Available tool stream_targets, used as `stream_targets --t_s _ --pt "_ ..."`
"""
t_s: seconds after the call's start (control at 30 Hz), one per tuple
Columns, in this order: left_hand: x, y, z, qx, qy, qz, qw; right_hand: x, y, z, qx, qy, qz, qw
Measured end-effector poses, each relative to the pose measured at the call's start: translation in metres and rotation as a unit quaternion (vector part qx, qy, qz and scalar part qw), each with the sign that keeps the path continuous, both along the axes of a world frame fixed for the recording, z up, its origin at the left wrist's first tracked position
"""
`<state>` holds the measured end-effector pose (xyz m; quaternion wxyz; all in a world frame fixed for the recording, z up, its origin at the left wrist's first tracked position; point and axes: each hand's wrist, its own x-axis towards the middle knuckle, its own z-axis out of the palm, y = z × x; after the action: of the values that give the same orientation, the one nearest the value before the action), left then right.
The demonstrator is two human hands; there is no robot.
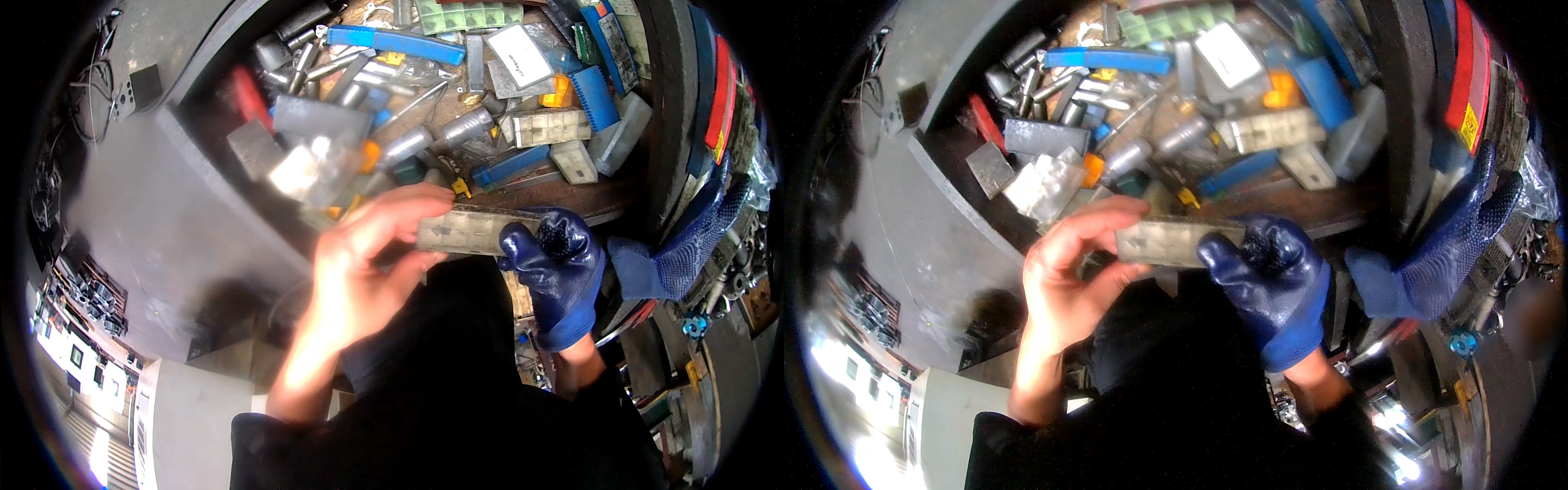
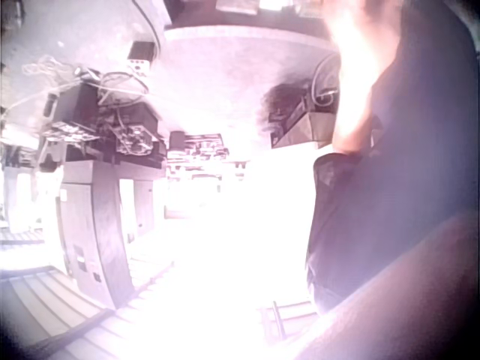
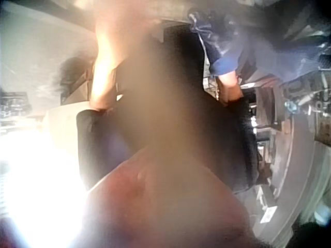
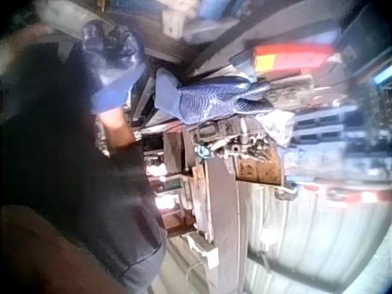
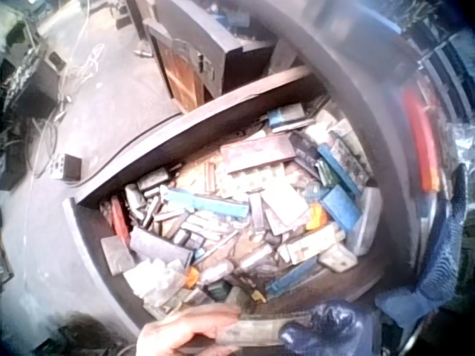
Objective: The person sorts through a cluttered drawer filled with various metal blocks, tools, and hardware components. They pick up individual items, briefly inspect them, and place them back into the drawer or onto the surrounding workbench surface.
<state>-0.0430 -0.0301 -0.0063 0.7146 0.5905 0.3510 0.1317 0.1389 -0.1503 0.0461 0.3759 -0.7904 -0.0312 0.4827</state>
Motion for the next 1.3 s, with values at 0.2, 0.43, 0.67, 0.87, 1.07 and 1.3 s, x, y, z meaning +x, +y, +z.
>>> stream_targets --t_s 0.2,0.43,0.67,0.87,1.07,1.3 --pt "-0.008 -0.005 0.003 -0.156 -0.011 0.06 0.986 0.004 0.002 0.006 0.01 0.06 0.001 0.998" --pt "-0.017 -0.004 0.004 -0.163 -0.006 0.068 0.984 0.015 -0.004 0.002 0.015 -0.015 0.134 0.991" --pt "-0.024 0.002 0.008 -0.216 -0.033 0.104 0.97 0.024 -0.004 0.013 -0.003 0.096 0.009 0.995" --pt "-0.026 0.005 0.009 -0.203 -0.039 0.091 0.974 0.023 -0.004 0.011 0.008 0.091 0.003 0.996" --pt "-0.026 0.004 0.008 -0.192 -0.025 0.078 0.978 0.022 -0.001 0.014 -0.016 0.089 0.012 0.996" --pt "-0.012 -0.008 0.009 -0.117 0.003 0.007 0.993 0.009 0.002 0.005 -0.029 -0.009 0.223 0.974"
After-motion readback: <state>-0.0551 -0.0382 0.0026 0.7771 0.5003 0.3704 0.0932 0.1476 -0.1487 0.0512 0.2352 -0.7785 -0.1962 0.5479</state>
